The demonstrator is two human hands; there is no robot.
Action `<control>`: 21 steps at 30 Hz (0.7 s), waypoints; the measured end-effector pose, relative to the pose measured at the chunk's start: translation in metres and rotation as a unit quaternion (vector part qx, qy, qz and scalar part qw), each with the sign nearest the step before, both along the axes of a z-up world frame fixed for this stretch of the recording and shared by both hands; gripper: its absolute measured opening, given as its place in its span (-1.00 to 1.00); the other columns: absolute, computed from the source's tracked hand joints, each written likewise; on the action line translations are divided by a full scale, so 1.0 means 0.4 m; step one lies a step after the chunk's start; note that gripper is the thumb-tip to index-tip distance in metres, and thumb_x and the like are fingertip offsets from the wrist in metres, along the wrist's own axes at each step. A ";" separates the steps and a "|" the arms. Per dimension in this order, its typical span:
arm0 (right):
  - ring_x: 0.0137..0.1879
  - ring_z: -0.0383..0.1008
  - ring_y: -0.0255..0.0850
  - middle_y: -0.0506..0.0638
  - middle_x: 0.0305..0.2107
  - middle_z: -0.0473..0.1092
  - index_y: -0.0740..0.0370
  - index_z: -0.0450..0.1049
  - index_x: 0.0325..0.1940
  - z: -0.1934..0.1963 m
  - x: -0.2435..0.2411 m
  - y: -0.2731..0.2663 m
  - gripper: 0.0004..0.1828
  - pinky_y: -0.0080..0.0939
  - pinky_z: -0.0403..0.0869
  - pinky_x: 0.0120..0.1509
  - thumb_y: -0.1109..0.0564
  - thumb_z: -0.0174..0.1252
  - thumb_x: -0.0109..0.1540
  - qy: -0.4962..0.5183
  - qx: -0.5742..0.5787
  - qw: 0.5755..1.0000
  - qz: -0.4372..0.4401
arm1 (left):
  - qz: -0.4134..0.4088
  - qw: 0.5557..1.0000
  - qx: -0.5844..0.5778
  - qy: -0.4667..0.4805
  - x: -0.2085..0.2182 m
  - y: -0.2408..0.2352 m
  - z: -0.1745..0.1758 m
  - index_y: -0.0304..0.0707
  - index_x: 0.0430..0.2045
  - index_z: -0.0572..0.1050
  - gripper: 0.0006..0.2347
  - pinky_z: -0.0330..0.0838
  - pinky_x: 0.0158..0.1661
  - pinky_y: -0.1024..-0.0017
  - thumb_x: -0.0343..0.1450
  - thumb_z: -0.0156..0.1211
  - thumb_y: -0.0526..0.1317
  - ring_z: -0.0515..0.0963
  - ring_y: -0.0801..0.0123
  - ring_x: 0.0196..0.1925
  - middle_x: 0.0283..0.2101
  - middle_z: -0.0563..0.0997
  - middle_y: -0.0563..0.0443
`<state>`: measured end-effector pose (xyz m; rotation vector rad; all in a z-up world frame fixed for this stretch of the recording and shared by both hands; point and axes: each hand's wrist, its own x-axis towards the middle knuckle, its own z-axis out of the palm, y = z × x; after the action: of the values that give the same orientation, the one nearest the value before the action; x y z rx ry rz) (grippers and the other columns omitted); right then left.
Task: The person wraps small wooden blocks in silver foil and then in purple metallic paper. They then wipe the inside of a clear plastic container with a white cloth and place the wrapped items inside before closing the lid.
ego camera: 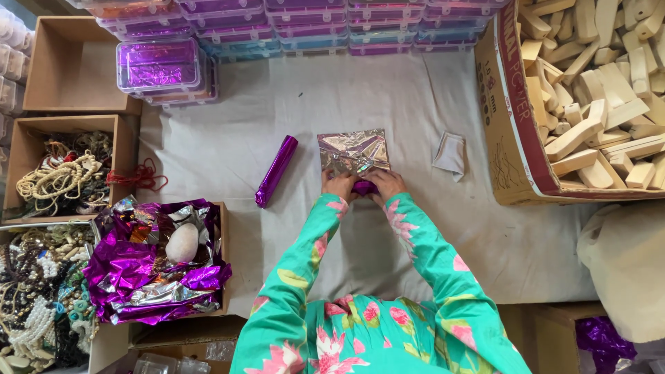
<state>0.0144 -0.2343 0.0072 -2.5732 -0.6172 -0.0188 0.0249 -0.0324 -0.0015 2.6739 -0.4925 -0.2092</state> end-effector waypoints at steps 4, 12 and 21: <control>0.21 0.43 -0.10 -0.08 0.03 0.40 -0.01 0.51 0.11 -0.012 0.019 -0.008 -0.35 0.02 0.39 0.29 0.06 0.49 -0.06 0.021 0.007 1.000 0.004 | 0.010 0.999 -0.005 -0.030 -0.005 0.002 -0.016 0.15 -0.04 0.60 -0.53 0.13 0.23 -0.05 0.15 0.54 -0.04 0.63 0.22 -0.04 -0.04 0.60 0.03; 0.29 0.38 -0.03 -0.01 0.13 0.40 -0.05 0.39 0.29 -0.037 0.038 -0.024 -0.19 0.12 0.28 0.40 -0.01 0.48 -0.03 0.005 -0.010 1.000 0.015 | 0.004 0.999 -0.013 0.041 0.016 0.013 0.000 0.21 0.12 0.50 -0.45 0.10 0.27 -0.14 0.20 0.51 0.00 0.57 0.24 0.11 0.10 0.55 0.06; 0.27 0.40 -0.09 -0.11 0.04 0.51 -0.12 0.46 0.13 -0.022 0.040 -0.030 -0.34 0.09 0.29 0.41 -0.14 0.50 -0.02 0.103 0.002 0.995 -0.021 | 0.063 0.994 -0.010 0.089 0.009 0.035 0.040 0.04 0.21 0.29 -0.25 0.16 0.09 -0.11 0.14 0.52 0.12 0.51 0.11 0.17 -0.06 0.66 0.03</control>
<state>0.0302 -0.2461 -0.0017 -2.5420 -0.4861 0.2276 0.0284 -0.0182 0.0146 2.6240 -0.2671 -0.3984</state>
